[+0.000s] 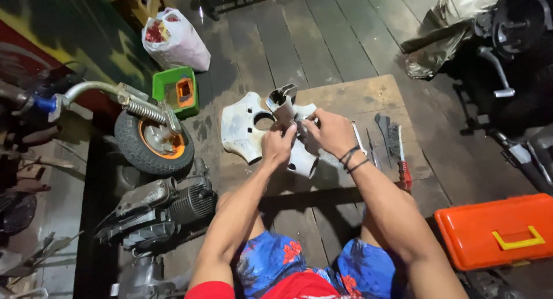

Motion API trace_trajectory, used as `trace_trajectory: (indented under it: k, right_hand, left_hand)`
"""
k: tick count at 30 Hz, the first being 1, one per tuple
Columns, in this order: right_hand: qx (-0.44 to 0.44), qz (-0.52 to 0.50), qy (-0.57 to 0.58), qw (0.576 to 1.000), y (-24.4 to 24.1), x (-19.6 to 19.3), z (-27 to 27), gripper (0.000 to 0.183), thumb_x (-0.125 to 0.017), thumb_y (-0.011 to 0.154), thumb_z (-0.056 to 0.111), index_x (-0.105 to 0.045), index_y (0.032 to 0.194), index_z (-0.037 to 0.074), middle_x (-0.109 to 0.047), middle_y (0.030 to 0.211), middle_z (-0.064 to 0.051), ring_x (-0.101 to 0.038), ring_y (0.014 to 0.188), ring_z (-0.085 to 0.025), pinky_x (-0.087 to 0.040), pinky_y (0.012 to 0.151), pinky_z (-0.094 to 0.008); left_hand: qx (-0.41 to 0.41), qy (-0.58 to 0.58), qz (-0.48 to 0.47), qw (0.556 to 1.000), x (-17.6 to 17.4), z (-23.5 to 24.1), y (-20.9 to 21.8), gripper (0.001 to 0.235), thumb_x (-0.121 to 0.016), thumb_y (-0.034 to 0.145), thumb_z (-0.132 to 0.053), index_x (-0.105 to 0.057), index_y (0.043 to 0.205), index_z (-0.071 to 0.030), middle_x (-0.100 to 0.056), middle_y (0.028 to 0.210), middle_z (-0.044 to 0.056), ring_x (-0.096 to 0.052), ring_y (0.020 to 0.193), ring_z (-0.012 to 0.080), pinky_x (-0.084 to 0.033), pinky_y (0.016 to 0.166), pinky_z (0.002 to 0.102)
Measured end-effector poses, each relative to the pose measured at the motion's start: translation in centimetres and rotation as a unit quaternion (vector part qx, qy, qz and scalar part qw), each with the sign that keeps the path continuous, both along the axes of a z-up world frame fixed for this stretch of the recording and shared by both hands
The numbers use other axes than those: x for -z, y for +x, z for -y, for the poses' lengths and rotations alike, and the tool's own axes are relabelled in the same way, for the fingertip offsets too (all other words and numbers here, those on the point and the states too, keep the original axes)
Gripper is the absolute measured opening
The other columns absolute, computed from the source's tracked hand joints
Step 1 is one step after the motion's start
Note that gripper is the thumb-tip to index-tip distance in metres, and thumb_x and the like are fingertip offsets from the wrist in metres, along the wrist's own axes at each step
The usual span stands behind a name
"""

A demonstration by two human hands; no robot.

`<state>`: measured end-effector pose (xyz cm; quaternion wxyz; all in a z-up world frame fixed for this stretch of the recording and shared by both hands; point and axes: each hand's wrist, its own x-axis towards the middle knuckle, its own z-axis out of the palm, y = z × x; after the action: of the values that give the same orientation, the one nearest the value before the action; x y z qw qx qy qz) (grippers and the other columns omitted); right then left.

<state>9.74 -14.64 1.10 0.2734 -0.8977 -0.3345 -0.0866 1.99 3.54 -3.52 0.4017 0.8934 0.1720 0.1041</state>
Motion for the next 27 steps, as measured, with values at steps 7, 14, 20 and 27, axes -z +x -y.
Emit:
trace_trajectory:
  k: [7,14,20,27]
  right_hand:
    - [0.006,0.024,0.022,0.999,0.2,2.2,-1.9,0.022,-0.061,0.100,0.043,-0.067,0.104,0.023,-0.074,0.086,-0.008,-0.074,0.086,-0.032,-0.058,0.073,-0.045]
    - [0.023,0.135,-0.009,0.990,-0.6,0.1,-2.0,0.013,-0.060,0.103,0.041,-0.067,0.100,0.031,-0.070,0.079,0.008,-0.073,0.078,-0.015,-0.057,0.068,-0.028]
    - [0.031,0.164,-0.015,0.986,-0.7,0.7,-2.4,0.017,-0.058,0.104,0.043,-0.067,0.098,0.030,-0.067,0.074,0.009,-0.072,0.071,-0.014,-0.056,0.062,-0.027]
    - [0.028,0.129,-0.085,0.988,-0.9,-0.2,-2.5,0.018,-0.060,0.100,0.042,-0.066,0.091,0.027,-0.065,0.070,0.006,-0.071,0.068,-0.018,-0.055,0.061,-0.031]
  left_hand:
    - [0.012,-0.031,-0.004,0.999,-1.7,-0.8,-0.5,0.069,-0.053,0.095,-0.057,-0.072,0.102,0.010,-0.071,0.101,0.033,-0.063,0.109,0.0524,-0.046,0.097,0.063]
    - [-0.001,-0.024,0.013,1.000,-1.4,-0.9,-0.6,0.062,-0.052,0.093,-0.058,-0.074,0.096,0.001,-0.072,0.092,0.028,-0.068,0.102,0.0483,-0.050,0.092,0.060]
    - [0.013,-0.031,0.031,0.999,0.3,-1.5,-0.1,0.075,-0.037,0.100,-0.057,-0.071,0.084,0.008,-0.068,0.086,0.035,-0.063,0.098,0.0562,-0.045,0.087,0.065]
    - [-0.002,-0.053,0.025,0.998,0.5,-2.0,0.3,0.081,-0.031,0.103,-0.061,-0.070,0.076,0.005,-0.069,0.083,0.032,-0.064,0.097,0.0546,-0.047,0.086,0.062]
